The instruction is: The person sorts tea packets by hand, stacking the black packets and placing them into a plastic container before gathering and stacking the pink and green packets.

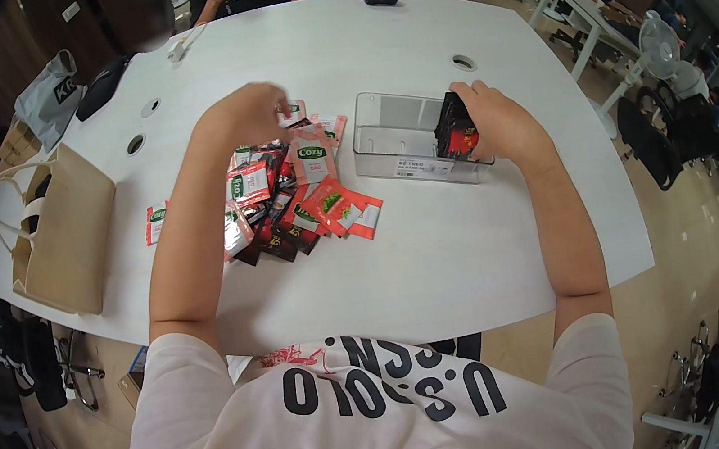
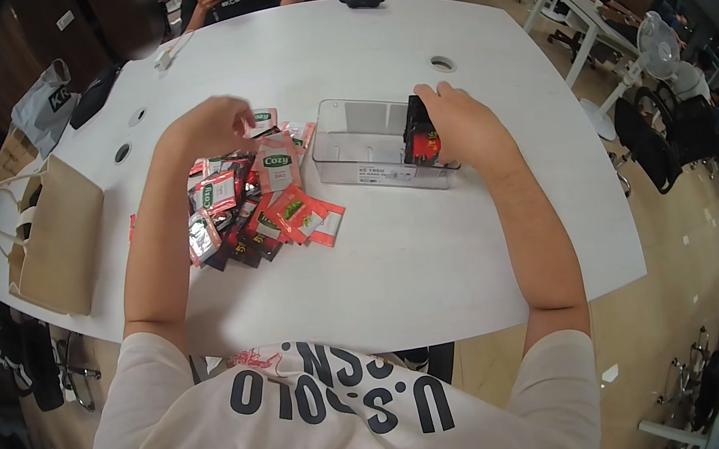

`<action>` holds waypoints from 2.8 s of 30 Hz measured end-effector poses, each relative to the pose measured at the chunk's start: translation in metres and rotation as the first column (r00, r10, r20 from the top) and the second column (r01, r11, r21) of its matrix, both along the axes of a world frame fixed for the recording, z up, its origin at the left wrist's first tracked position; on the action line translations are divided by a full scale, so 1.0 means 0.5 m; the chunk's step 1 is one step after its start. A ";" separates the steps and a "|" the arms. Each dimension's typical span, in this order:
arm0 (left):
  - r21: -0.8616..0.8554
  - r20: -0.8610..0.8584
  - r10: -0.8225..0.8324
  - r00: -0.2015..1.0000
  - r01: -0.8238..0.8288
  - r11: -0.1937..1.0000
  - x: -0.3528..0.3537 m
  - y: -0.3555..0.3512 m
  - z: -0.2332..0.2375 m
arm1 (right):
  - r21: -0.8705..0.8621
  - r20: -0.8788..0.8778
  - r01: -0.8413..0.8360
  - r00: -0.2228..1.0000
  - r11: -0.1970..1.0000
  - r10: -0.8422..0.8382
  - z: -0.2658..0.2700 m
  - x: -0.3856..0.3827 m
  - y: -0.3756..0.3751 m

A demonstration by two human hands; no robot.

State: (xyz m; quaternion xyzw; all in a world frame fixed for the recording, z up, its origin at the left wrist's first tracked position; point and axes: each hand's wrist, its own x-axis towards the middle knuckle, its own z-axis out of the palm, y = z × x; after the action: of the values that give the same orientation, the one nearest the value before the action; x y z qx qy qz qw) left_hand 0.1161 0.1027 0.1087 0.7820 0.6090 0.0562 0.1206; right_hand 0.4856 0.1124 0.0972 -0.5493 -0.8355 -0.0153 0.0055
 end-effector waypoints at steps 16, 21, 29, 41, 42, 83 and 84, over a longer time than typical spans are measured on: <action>-0.225 0.037 0.105 0.994 -0.094 0.970 -0.108 -0.002 -0.080 | -0.059 -0.056 -0.016 0.998 0.998 0.012 -0.013 0.001 0.005; -0.227 0.047 0.069 0.996 -0.057 0.972 -0.127 0.012 -0.102 | -0.071 -0.053 -0.023 0.998 0.997 0.019 -0.010 0.002 0.004; -0.138 0.239 0.061 0.969 -0.028 0.990 -0.161 0.019 -0.100 | -0.112 -0.043 0.001 0.999 0.994 -0.006 -0.004 0.002 0.007; 0.084 0.571 0.287 0.769 -0.404 0.911 -0.287 0.007 -0.022 | -0.148 -0.077 -0.020 0.997 0.989 0.008 0.002 0.011 0.014; 0.115 0.639 0.257 0.725 -0.421 0.900 -0.302 0.013 -0.018 | -0.147 -0.082 -0.018 0.997 0.989 0.006 0.001 0.013 0.014; 0.032 0.603 -0.189 0.775 0.213 0.976 0.328 0.028 -0.132 | -0.144 -0.183 -0.155 0.975 0.977 0.127 -0.028 0.059 0.068; 0.056 0.590 -0.232 0.773 0.248 0.967 0.329 0.030 -0.129 | -0.137 -0.183 -0.149 0.975 0.979 0.122 -0.026 0.057 0.066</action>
State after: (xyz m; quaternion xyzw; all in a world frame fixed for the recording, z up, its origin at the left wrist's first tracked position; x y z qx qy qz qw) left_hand 0.2807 0.1178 0.0441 0.7948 0.4368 0.2738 0.3202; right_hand 0.5141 0.1456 0.0844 -0.4890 -0.8661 0.0962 0.0381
